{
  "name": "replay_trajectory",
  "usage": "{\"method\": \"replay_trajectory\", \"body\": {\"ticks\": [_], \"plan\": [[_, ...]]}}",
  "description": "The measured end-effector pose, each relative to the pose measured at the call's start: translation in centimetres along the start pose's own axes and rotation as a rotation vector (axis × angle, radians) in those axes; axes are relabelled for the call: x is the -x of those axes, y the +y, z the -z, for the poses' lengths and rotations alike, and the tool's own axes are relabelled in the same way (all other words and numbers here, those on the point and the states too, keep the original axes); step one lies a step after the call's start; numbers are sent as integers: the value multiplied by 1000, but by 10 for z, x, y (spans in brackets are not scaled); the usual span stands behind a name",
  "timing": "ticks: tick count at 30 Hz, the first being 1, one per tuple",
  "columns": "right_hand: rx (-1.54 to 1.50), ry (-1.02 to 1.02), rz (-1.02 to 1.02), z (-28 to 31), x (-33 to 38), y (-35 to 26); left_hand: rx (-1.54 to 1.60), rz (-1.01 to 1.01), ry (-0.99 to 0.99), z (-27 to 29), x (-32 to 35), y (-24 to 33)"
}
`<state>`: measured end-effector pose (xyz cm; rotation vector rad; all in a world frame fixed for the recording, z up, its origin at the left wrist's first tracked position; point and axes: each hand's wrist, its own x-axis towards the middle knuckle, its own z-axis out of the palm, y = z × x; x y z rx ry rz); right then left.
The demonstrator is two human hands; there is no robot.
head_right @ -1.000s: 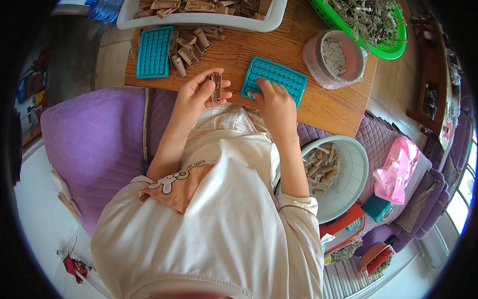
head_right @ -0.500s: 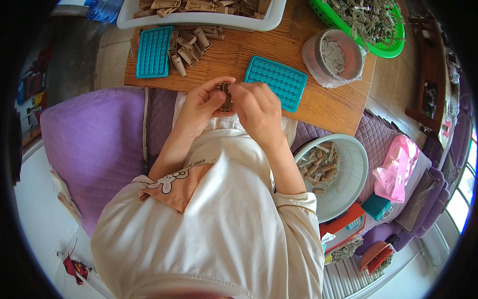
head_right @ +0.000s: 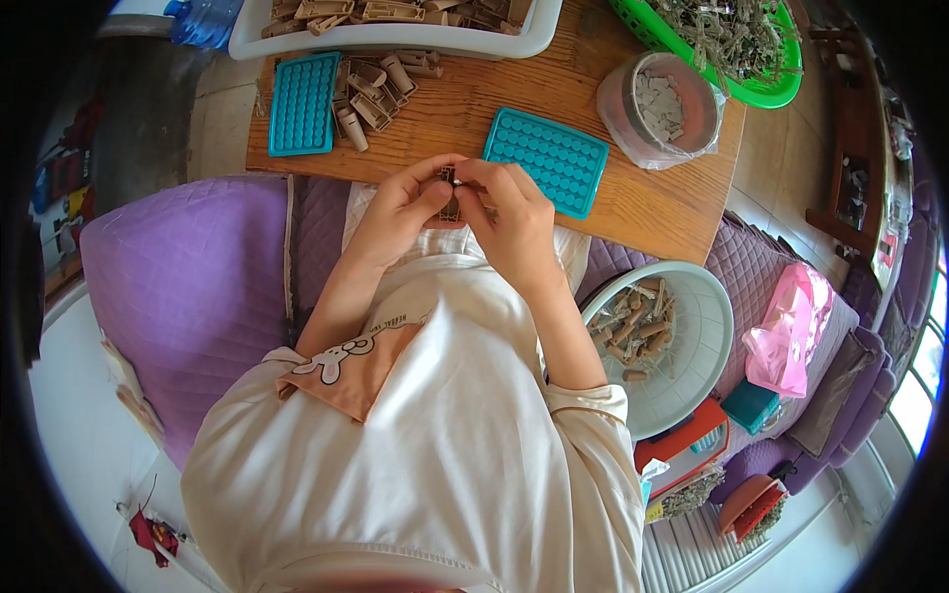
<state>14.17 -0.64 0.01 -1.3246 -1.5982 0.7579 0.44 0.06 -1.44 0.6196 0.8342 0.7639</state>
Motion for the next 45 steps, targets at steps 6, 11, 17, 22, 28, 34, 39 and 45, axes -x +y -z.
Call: {"method": "replay_trajectory", "body": {"ticks": [6,11,17,22,28,34,39,45], "plan": [[71,24,-37,2,3,0,0,9,-71,-3,1,3],[162,-78,195,10,-3,8,11,36,-56,1,-1,1],[61,59,-83,15,4,25,10,43,22,5,-1,7],[507,-130,92,9,7,36,15,23,56,9,-1,5],[533,-164,64,6,7,39,-77,31,23,4,2,8],[123,124,-9,5,7,-1,-49,29,-21,-5,8,13],[142,123,263,1,7,5,-63,-15,-35,-7,6,8],[135,-94,269,22,-1,7,-105,43,-17,3,13,8]]}}
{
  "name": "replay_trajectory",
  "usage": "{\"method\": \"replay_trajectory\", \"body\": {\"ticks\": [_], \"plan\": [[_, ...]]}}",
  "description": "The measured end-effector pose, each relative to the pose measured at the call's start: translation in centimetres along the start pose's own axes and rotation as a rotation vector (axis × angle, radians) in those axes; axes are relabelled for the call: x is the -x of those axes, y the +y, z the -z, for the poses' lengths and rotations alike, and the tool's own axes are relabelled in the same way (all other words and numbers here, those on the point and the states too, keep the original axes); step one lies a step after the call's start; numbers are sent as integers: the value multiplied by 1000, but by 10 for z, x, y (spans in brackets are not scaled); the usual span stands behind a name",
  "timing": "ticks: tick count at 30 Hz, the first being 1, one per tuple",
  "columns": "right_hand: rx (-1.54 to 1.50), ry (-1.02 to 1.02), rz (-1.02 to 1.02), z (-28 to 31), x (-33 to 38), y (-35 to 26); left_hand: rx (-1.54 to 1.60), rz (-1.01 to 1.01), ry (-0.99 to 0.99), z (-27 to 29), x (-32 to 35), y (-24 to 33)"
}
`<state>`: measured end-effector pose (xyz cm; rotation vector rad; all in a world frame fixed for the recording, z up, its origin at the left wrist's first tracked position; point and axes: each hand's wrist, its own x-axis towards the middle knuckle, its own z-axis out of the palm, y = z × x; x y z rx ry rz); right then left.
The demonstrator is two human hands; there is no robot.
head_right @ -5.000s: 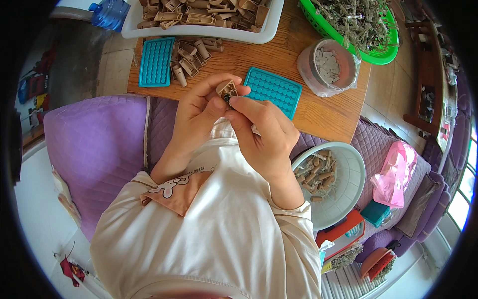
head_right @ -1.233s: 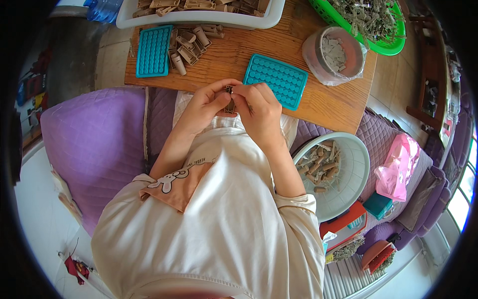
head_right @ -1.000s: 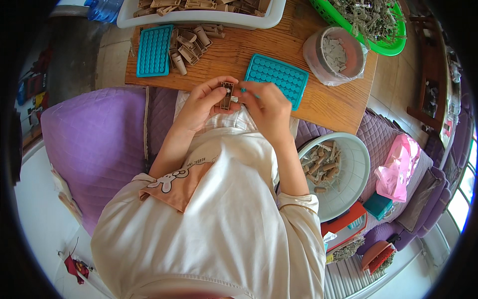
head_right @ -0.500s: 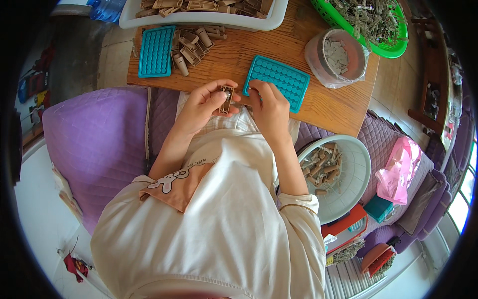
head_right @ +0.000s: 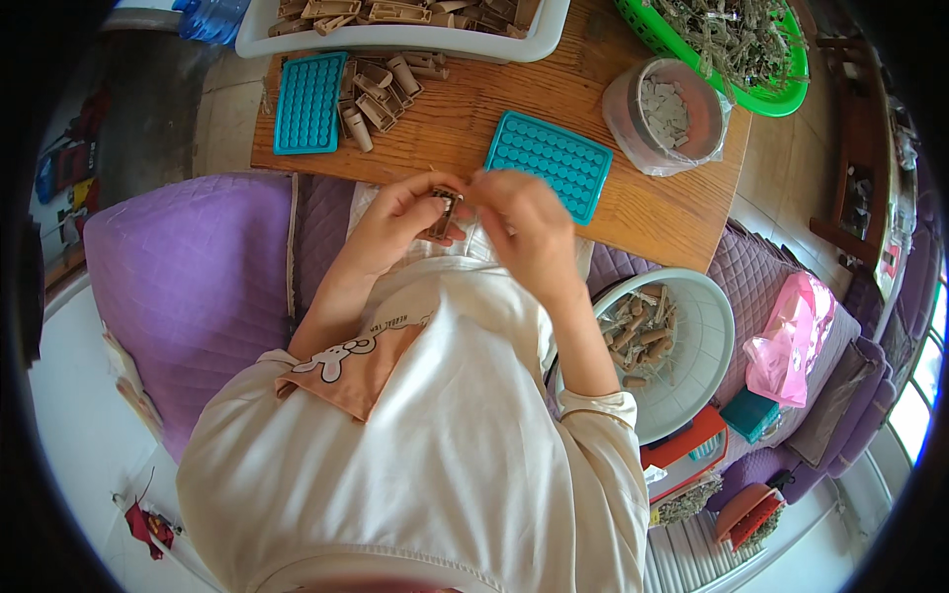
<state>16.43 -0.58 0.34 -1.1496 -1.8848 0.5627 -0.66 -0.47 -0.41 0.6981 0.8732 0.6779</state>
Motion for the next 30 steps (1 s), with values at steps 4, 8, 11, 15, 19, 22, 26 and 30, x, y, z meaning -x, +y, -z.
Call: {"method": "replay_trajectory", "body": {"ticks": [4,8,11,15,19,22,26,30], "plan": [[365,-178,-296,26,0,31,73,51,57,20,12,-2],[520,-446,-354,36,0,49,117,22,92,25,17,-4],[510,-494,-336,40,-7,44,99,21,102,22,19,-3],[486,-454,-343,46,-17,32,83,18,114,22,25,-1],[272,-264,-297,46,-23,25,126,-4,141,27,30,-2],[-153,-139,-338,37,-24,23,220,-60,111,36,32,0],[-748,-181,-453,-23,-36,-2,652,-308,72,67,53,6],[-657,-221,-457,-105,-50,-27,720,-541,7,104,81,25]]}}
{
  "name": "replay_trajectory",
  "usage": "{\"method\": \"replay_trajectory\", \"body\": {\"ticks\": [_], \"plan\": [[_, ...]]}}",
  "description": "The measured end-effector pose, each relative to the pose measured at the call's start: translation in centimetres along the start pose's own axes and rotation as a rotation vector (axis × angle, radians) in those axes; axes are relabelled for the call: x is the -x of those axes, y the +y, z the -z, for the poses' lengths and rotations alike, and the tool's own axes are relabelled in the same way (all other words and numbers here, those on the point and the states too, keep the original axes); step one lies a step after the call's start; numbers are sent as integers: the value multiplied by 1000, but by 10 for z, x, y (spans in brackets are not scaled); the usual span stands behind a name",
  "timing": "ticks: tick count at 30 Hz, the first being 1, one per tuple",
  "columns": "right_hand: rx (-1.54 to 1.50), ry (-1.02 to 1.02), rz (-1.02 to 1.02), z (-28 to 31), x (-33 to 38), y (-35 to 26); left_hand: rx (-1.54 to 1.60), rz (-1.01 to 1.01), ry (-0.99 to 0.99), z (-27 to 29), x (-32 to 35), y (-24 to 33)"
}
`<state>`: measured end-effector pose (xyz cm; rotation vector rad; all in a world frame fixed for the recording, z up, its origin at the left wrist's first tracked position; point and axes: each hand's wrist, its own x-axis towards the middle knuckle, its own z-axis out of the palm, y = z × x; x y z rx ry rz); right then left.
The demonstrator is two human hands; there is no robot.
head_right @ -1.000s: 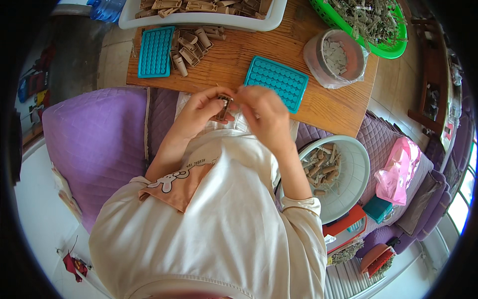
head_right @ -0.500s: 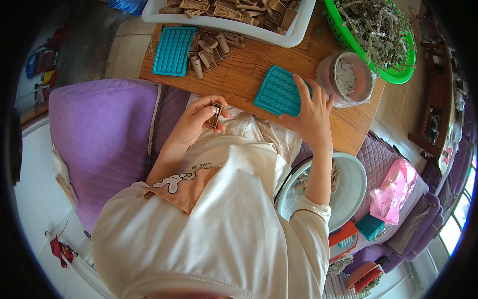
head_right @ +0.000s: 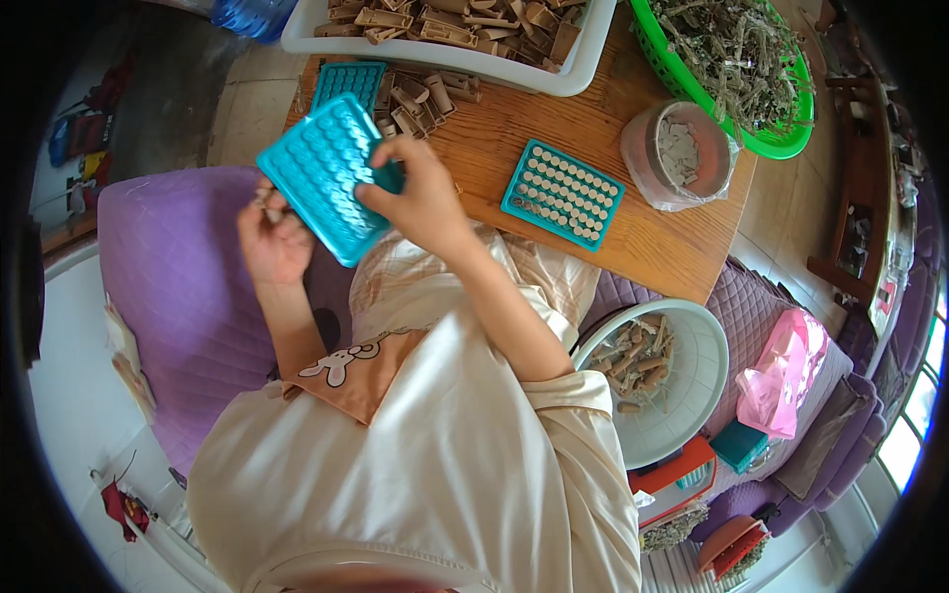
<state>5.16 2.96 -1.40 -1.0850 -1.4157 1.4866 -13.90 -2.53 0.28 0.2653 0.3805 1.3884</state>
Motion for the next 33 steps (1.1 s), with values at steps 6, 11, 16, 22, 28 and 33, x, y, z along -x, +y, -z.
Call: {"method": "replay_trajectory", "body": {"ticks": [6,11,16,22,28,33], "plan": [[361,268,218,-61,-41,18,-163,-305,100,8,23,60],[879,271,234,-73,-64,27,-151,-245,145,6,24,51],[1148,272,198,-70,-69,35,-79,-143,161,5,14,32],[1293,234,160,-64,-68,36,-106,-110,246,-5,0,21],[927,226,351,-36,-51,16,-108,-8,208,-14,-8,-1],[712,178,405,45,14,-3,-195,161,173,-18,-15,-32]]}}
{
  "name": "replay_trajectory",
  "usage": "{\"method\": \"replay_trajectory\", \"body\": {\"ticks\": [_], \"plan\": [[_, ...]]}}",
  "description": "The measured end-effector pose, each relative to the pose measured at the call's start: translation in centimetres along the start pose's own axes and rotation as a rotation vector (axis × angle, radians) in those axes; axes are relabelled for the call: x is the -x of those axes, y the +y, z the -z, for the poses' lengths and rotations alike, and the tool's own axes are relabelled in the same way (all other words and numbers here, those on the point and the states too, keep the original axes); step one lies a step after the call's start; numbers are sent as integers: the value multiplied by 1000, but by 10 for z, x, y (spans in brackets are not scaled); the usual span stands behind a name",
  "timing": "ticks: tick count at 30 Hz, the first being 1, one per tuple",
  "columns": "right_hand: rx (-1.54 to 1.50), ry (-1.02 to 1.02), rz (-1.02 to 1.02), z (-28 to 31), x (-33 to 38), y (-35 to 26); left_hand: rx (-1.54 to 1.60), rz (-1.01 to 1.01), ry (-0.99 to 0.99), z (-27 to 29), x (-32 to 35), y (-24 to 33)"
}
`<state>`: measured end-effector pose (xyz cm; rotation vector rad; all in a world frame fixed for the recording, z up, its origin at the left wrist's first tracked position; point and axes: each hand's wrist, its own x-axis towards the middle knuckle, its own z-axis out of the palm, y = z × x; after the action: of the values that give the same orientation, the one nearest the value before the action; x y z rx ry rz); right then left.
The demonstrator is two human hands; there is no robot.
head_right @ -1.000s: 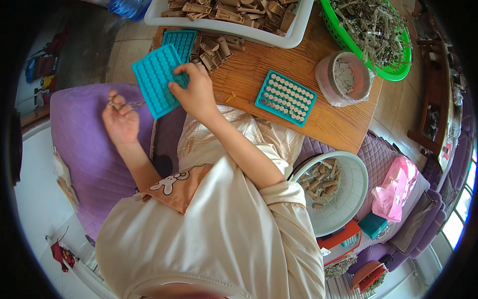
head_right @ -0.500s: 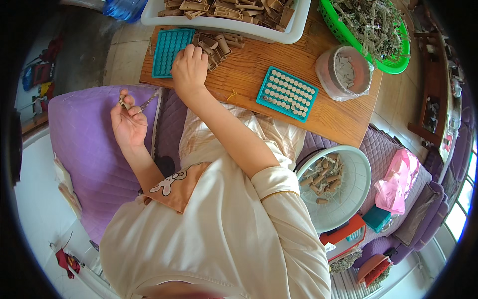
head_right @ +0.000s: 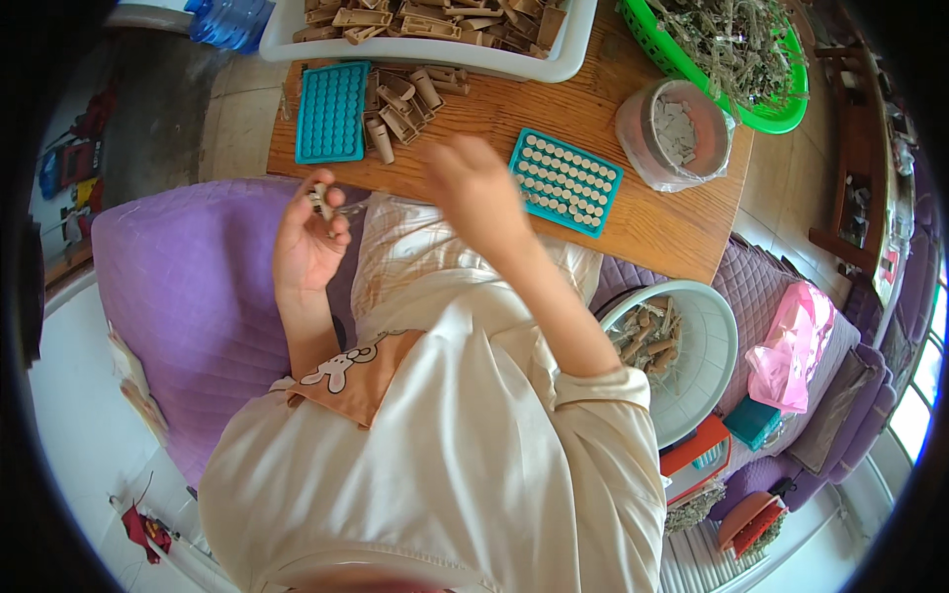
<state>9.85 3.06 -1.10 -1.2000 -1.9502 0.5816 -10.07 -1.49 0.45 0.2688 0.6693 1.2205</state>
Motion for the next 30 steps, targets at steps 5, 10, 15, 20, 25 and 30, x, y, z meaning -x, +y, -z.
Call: {"method": "replay_trajectory", "body": {"ticks": [5,10,15,20,25,30], "plan": [[221,140,-419,84,56,58,-103,235,-140,-21,-18,-32],[400,228,-298,101,75,109,-210,427,-205,-54,-40,-63],[516,101,-203,103,66,106,-342,510,-246,-75,-47,-86],[541,73,-101,108,61,106,-363,496,-299,-82,-48,-91],[255,265,-308,102,52,37,-355,460,-273,-86,-45,-86],[79,368,-128,79,53,0,-365,407,-289,-88,-42,-89]]}}
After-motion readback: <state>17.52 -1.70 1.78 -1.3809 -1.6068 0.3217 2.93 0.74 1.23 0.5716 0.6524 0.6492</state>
